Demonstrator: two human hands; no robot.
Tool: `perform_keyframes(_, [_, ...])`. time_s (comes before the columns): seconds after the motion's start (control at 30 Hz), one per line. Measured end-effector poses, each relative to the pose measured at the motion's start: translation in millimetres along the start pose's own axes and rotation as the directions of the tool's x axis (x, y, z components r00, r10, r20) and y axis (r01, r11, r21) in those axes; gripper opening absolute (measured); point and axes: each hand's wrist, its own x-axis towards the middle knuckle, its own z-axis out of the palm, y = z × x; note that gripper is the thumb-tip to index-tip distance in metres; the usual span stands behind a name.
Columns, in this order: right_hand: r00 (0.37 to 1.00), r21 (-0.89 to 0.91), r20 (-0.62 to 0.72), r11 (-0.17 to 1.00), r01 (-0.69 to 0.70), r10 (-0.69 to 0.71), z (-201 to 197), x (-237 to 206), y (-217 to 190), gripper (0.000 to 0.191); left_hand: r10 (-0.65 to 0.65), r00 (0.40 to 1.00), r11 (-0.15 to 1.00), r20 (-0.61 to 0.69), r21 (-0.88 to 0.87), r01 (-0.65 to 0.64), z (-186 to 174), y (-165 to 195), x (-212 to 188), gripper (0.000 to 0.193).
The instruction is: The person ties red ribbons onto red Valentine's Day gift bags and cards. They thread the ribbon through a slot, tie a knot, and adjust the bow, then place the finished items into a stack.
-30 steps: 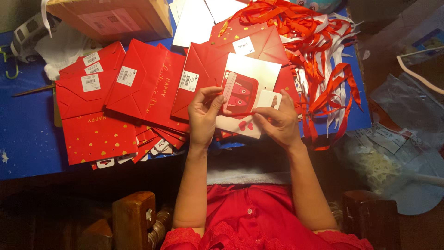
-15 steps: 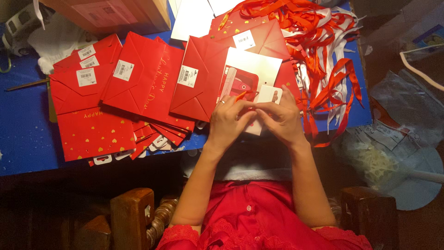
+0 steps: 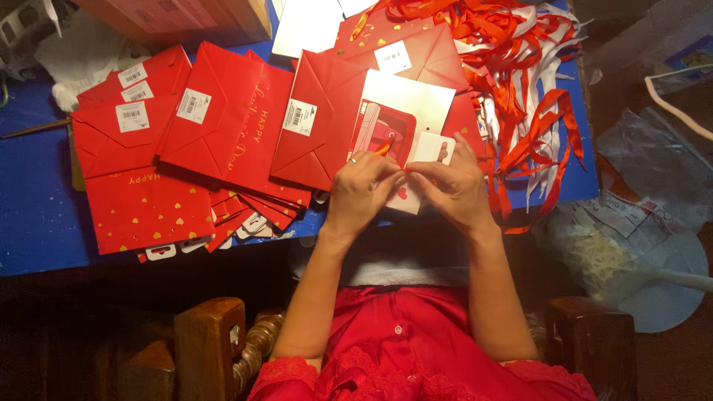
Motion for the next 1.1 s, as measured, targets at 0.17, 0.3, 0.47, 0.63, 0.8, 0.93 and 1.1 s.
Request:
perform_keyframes(0.17, [1.0,0.022,-0.006,1.0,-0.013,0.014,0,1,-3,0.019,-0.178,0.984,0.957,-0.008,-0.236,0.171,-5,-3,-3,0.006])
perform_keyframes(0.3, [1.0,0.018,0.011,1.0,-0.018,0.018,-2,2,-4,0.019,-0.262,0.963,0.875,-0.059,-0.435,0.212,-5,-6,-4,0.007])
perform_keyframes(0.47, [1.0,0.024,0.001,1.0,-0.017,0.017,-2,1,-5,0.019,-0.247,0.967,0.783,0.058,-0.576,0.235,-10,-3,-3,0.019])
perform_keyframes(0.63, [1.0,0.011,0.002,1.0,0.004,-0.004,-2,1,-5,0.021,-0.255,0.962,0.913,0.098,-0.304,0.273,-19,7,2,0.027])
perform_keyframes(0.8, [1.0,0.005,-0.011,1.0,0.018,-0.018,-2,3,-7,0.02,0.036,0.999,0.995,-0.001,0.096,-0.036,-8,11,6,0.024])
perform_keyframes(0.93, [1.0,-0.005,-0.015,1.0,0.018,-0.018,-3,1,-9,0.022,0.026,1.0,0.994,-0.001,0.11,-0.025,1,5,6,0.012])
perform_keyframes(1.1, [1.0,0.01,-0.013,1.0,-0.008,0.008,-3,0,-9,0.019,-0.039,0.999,0.999,0.002,-0.006,0.039,-3,2,3,0.009])
